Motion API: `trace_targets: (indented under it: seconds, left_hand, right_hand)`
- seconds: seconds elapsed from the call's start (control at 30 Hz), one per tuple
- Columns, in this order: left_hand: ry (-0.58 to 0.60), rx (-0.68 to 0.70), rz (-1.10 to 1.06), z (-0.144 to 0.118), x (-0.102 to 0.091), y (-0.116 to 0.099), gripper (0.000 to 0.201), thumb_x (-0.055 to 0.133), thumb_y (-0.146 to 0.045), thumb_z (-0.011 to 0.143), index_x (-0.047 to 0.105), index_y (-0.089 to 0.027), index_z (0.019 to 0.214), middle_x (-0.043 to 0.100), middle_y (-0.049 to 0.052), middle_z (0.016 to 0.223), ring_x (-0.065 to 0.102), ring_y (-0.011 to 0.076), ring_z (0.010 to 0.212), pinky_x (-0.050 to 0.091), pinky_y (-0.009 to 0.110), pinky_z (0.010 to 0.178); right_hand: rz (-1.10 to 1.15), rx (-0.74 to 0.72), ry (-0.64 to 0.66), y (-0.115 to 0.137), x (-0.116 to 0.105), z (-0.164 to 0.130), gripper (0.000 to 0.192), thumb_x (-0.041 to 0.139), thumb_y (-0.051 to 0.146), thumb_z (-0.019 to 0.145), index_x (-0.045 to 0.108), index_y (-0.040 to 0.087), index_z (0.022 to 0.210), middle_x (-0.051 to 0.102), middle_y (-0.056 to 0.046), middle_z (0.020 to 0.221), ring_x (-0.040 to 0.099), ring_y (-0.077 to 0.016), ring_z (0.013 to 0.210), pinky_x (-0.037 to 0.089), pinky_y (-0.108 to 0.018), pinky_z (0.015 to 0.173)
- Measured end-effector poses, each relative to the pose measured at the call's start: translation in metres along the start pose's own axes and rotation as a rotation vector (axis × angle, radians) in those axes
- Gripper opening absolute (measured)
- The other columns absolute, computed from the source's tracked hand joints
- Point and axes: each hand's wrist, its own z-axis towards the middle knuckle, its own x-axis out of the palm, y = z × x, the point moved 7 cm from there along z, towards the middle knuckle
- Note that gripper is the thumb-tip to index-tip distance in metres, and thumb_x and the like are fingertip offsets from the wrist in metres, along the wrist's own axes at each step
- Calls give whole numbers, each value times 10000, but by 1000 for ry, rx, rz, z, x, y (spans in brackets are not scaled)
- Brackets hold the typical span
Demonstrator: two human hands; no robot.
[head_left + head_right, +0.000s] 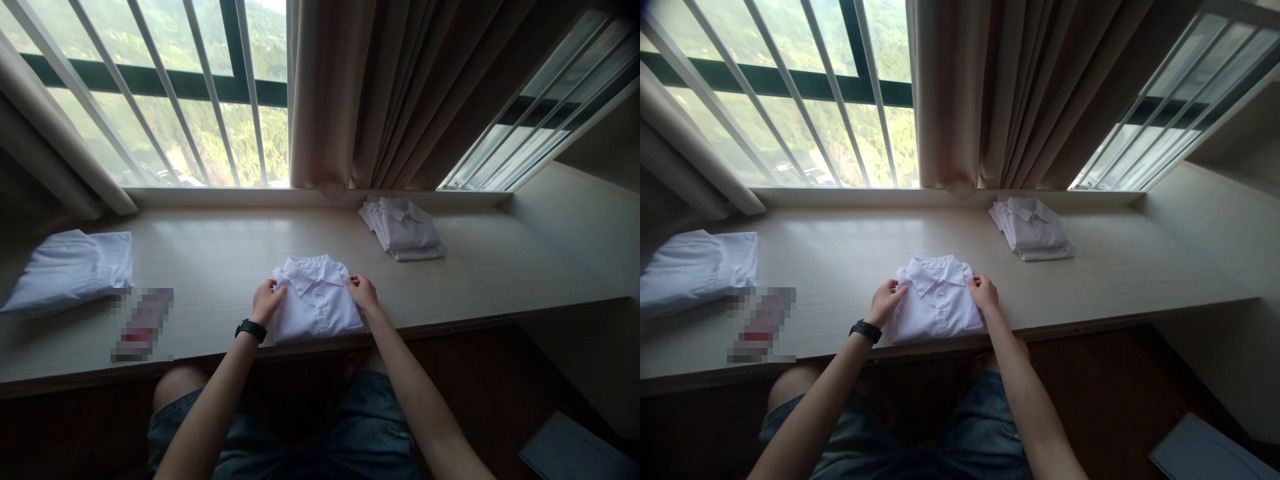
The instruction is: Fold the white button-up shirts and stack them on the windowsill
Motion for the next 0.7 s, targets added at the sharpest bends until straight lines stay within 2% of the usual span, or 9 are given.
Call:
trace_targets:
  seconds: [0.17,0.23,0.3,0.43,0.57,0.63,0.7]
  left_hand:
    - [-60,40,123,-13,-6,-3,384,561,-489,868,691,-147,983,692,158,1054,654,276,984,478,355,884]
    - [-88,50,146,-20,-10,-5,421,564,-512,863,687,-135,1004,677,169,1083,655,272,970,474,363,906]
    - [-66,37,146,-27,-9,-5,459,584,-535,845,671,-128,1038,682,168,1075,658,278,955,479,368,880]
    - [139,-45,23,-34,7,0,431,690,-499,759,661,-146,1005,724,138,1022,674,300,932,492,341,751]
    - [341,-94,-302,-41,22,-3,415,765,-437,699,689,-145,985,739,135,1053,681,309,974,517,318,723]
    - [447,-167,-505,-46,29,-5,460,802,-420,675,698,-130,1017,742,140,1059,692,294,950,534,315,725]
    - [504,-228,-683,-51,32,-9,505,841,-386,649,697,-120,1053,742,139,1058,703,262,900,546,301,716]
  right_hand:
    - [-79,-21,59,0,-11,-10,302,507,403,909,725,204,843,750,-93,916,671,-218,841,455,-289,739]
    - [-56,-10,76,-9,-15,-15,257,505,322,895,731,201,880,752,-86,952,675,-215,877,462,-285,761]
    - [-48,-3,105,-18,-17,-21,206,558,266,847,731,199,936,751,-75,981,679,-210,911,468,-281,793]
    - [-173,-36,144,-24,-16,-36,293,641,226,766,708,218,1051,746,-59,956,675,-218,867,461,-285,762]
    - [-276,-88,165,-18,-11,-46,276,632,223,775,695,244,1042,738,-53,960,663,-227,843,439,-283,712]
    - [-283,-163,159,-11,-9,-48,220,611,221,802,709,236,998,731,-66,992,656,-227,894,449,-286,763]
    - [-301,-209,77,-4,-13,-47,194,550,253,873,725,202,940,720,-111,1004,641,-240,969,450,-309,863]
